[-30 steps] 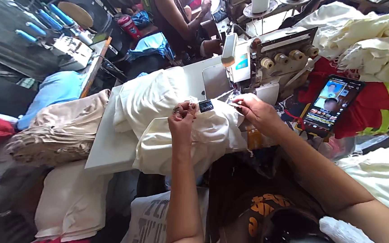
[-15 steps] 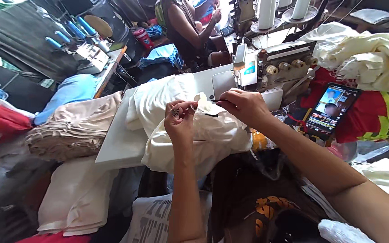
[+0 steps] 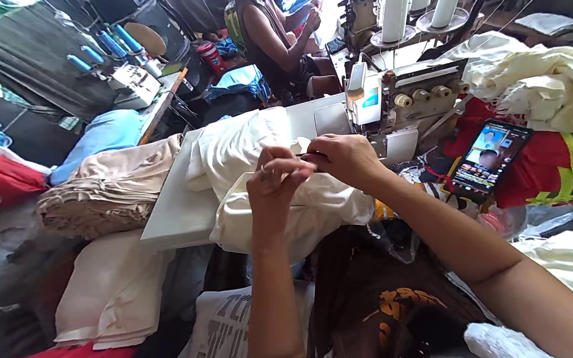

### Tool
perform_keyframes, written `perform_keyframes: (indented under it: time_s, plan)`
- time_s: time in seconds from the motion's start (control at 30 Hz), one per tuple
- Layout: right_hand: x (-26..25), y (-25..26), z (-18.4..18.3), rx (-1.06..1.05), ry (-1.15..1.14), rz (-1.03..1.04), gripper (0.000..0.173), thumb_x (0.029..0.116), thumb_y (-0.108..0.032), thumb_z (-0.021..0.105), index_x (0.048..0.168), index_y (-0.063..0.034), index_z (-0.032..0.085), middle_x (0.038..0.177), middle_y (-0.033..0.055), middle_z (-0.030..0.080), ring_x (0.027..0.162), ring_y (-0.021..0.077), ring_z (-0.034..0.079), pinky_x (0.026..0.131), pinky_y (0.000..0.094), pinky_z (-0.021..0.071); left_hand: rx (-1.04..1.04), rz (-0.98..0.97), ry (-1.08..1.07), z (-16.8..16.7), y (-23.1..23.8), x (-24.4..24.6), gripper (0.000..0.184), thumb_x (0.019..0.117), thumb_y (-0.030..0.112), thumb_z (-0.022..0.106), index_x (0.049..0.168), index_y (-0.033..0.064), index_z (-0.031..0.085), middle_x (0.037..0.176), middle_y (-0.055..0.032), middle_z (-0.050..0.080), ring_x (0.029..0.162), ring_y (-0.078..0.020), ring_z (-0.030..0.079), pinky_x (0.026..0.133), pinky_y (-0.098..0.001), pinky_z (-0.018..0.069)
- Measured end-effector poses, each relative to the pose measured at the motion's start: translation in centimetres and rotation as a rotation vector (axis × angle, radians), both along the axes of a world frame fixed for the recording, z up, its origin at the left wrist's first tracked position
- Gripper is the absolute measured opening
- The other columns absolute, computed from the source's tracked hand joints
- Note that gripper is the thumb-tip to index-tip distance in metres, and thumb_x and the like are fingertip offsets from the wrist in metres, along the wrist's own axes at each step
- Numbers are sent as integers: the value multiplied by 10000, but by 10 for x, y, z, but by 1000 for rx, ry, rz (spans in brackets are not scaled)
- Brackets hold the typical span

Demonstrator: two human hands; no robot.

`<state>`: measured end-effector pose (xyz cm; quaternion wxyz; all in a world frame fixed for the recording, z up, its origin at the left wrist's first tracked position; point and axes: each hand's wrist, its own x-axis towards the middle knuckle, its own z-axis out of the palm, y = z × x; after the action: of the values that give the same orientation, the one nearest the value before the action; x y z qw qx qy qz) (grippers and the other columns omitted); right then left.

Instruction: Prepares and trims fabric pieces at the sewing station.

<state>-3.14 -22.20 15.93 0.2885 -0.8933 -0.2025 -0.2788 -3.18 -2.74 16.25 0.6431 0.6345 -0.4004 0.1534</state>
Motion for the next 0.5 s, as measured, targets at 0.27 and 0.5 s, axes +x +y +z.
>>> perform_keyframes:
  time_s: [0.27, 0.5]
  plan:
    - [-77, -70, -91, 569, 457, -277, 352, 983, -344, 638, 1123, -21, 630, 892, 89, 628, 767, 182, 590, 706, 438, 521, 46, 185, 158, -26, 56, 80, 256, 1054, 204, 513, 1248, 123, 658, 1247, 18, 667, 1084, -98, 643, 927, -301, 544]
    - [-77, -32, -139, 293, 729, -365, 350, 940, -285, 683, 1096, 28, 686, 1102, 216, 661, 1040, 370, 653, 889, 586, 519, 269, 45, 272, -84, -7, 149, 294, 928, 117, 700, 1201, 7, 680, 1418, -131, 585, 1309, -217, 559, 1052, -407, 510]
